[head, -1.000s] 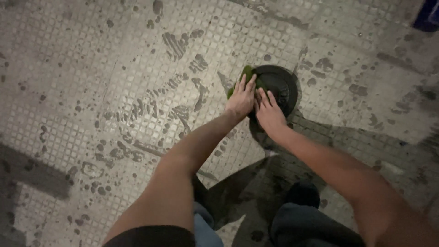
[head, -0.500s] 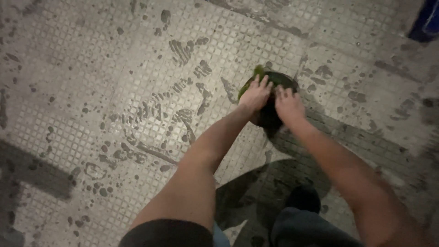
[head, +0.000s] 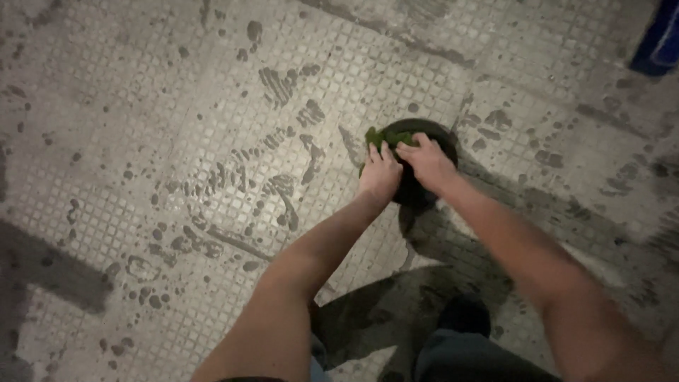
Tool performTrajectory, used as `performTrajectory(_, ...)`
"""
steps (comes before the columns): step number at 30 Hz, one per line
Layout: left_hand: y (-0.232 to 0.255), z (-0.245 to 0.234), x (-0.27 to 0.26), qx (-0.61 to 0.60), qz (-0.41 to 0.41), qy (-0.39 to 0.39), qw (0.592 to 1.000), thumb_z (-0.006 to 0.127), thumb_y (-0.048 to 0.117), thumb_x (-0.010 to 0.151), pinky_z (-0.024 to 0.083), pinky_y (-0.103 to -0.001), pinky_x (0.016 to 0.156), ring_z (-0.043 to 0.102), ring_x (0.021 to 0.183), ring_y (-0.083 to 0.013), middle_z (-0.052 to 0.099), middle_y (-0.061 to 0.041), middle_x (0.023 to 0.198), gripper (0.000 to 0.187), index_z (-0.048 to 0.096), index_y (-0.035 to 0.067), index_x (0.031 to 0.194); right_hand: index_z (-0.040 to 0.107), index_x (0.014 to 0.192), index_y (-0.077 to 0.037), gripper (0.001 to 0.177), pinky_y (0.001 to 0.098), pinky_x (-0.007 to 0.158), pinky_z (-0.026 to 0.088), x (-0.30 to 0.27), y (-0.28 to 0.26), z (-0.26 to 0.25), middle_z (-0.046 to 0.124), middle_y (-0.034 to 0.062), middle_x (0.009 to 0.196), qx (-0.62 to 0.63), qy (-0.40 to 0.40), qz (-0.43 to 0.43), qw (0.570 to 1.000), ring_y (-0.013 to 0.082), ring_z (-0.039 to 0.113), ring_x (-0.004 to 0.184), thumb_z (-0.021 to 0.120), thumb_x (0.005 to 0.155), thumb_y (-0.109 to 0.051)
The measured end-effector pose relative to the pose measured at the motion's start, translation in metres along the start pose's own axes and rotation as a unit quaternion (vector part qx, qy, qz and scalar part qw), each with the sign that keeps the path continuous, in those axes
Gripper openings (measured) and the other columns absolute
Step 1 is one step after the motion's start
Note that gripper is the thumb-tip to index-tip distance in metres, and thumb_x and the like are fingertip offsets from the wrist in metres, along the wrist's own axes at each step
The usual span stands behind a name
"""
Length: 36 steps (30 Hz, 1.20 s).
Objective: Cleaning weight plates and gym machine parts with a green cloth.
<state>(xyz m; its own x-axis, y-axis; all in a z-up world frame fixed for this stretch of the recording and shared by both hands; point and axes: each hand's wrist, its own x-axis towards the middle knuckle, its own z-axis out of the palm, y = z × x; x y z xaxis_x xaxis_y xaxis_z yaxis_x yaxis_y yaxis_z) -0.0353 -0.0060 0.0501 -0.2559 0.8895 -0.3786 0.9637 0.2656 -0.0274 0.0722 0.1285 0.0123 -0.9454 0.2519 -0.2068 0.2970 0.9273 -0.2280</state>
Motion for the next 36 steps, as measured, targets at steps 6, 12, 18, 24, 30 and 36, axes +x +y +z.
performTrajectory(6,0.036,0.015,0.044,-0.097,-0.058,-0.035,0.993,0.042,0.029,0.113,0.039,-0.056,0.116,0.033,0.147,-0.0556,0.035,-0.026,0.161,0.051,0.046,-0.001,0.153,0.066,0.135,-0.016,0.042,0.0476,0.113,0.039,-0.024,0.011,-0.047,0.032,-0.0018,0.169,-0.189,-0.167,-0.029,0.967,0.034,0.033,0.148,0.058,0.095,-0.004)
performTrajectory(12,0.058,0.025,0.056,-0.049,0.133,0.077,0.987,0.05,0.028,0.1,0.034,-0.057,0.117,0.029,0.146,-0.0509,0.036,-0.025,0.155,0.059,0.043,-0.002,0.15,0.038,0.161,-0.01,0.055,0.048,0.116,0.041,-0.089,0.014,0.017,0.035,0.0074,0.165,0.04,-0.13,0.268,0.954,0.0383,0.039,0.144,0.054,0.109,-0.017)
performTrajectory(18,0.01,0.058,0.052,0.008,0.147,0.195,0.97,0.054,0.023,0.102,0.037,-0.054,0.121,0.038,0.148,-0.0478,0.046,-0.025,0.155,0.054,0.05,-0.008,0.147,0.029,0.161,-0.007,0.073,0.045,0.108,0.042,-0.065,-0.027,-0.02,0.025,0.0053,0.169,-0.187,-0.123,0.13,0.966,0.0367,0.034,0.139,0.059,0.095,-0.011)
performTrajectory(24,0.023,0.075,0.025,0.072,0.005,0.149,0.986,0.057,0.024,0.09,0.05,-0.057,0.094,0.05,0.123,-0.0576,0.054,-0.029,0.139,0.049,0.063,-0.005,0.129,0.046,0.153,-0.019,0.056,0.0486,0.114,0.041,-0.019,-0.016,-0.021,0.038,-0.0034,0.161,-0.076,-0.035,-0.004,0.997,0.0314,0.034,0.149,0.058,0.098,-0.014)
performTrajectory(30,0.046,0.028,-0.037,0.094,0.054,0.003,0.994,0.06,0.024,0.103,0.049,-0.052,0.083,0.054,0.101,-0.0454,0.064,-0.027,0.105,0.031,0.076,-0.002,0.106,0.058,0.147,-0.017,0.048,0.0452,0.111,0.046,-0.06,-0.024,-0.012,0.046,0.0023,0.157,-0.07,-0.106,-0.027,0.991,0.0339,0.042,0.137,0.055,0.101,-0.006)
performTrajectory(36,0.068,0.096,-0.04,0.109,0.134,0.116,0.978,0.051,0.037,0.1,0.045,-0.061,0.104,0.047,0.126,-0.0536,0.054,-0.031,0.137,0.053,0.065,-0.004,0.13,0.04,0.157,-0.017,0.064,0.042,0.11,0.05,-0.114,-0.021,-0.015,0.035,-0.0075,0.163,-0.095,-0.163,-0.02,0.982,0.0323,0.033,0.147,0.059,0.098,-0.001)
